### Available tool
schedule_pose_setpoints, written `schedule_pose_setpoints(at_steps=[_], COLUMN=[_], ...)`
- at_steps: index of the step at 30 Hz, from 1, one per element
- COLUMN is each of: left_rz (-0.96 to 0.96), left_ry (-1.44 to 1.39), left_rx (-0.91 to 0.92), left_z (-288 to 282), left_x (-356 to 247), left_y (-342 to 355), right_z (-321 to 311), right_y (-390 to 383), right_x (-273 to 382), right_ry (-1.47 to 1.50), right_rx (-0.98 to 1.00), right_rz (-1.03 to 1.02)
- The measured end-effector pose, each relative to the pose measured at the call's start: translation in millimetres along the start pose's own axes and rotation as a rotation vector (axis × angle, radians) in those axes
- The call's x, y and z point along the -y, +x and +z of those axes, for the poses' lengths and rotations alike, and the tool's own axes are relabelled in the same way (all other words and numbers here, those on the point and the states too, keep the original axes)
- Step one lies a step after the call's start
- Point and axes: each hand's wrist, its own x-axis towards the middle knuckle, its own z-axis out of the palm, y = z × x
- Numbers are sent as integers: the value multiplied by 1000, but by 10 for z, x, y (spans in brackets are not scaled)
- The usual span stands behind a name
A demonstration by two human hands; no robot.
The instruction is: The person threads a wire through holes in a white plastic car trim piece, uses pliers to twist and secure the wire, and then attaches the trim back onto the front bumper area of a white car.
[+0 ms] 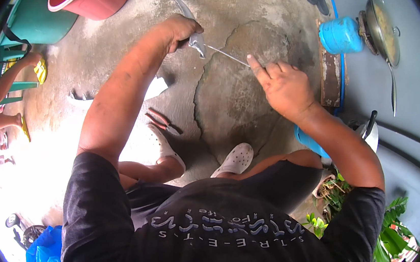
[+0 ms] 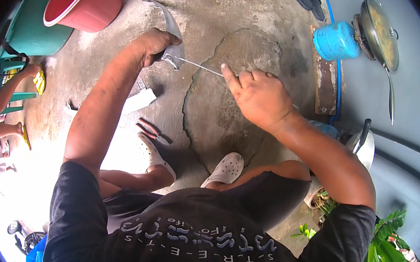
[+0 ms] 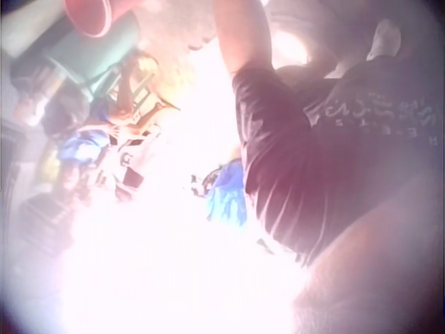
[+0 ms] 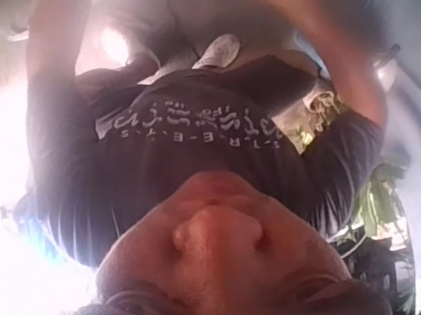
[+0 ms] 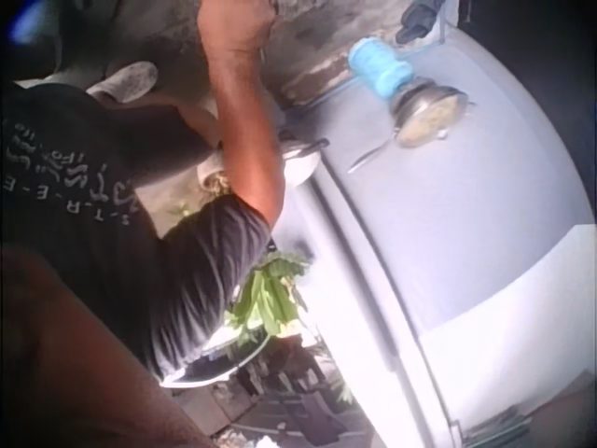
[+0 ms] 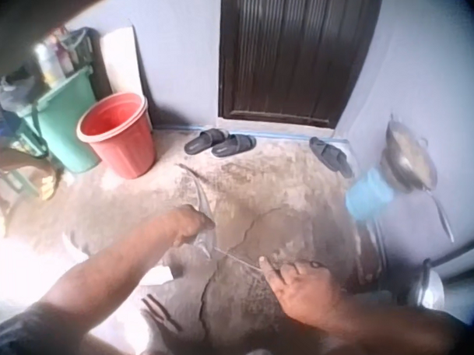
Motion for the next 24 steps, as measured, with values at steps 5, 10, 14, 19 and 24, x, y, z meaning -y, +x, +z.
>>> schedule_pose_setpoints(at_steps=[5, 10, 14, 19, 24], left_rz=[-29, -63, 51, 233, 272], left_ry=[129, 308, 397, 542, 571], left_rx=[-71, -116, -301, -385, -377], left_z=[68, 120, 332, 299, 310], left_x=[-1, -19, 8, 355, 372], left_y=[-121, -205, -137, 89, 240], right_z=[-245, -463, -382, -138, -120], right_y=[56, 124, -16, -95, -169], right_x=[157, 313, 313, 450, 498], right_ry=[134, 305, 536, 730, 427], right_rx=[222, 309, 255, 12, 259], right_rz=[102, 107, 181, 192, 226])
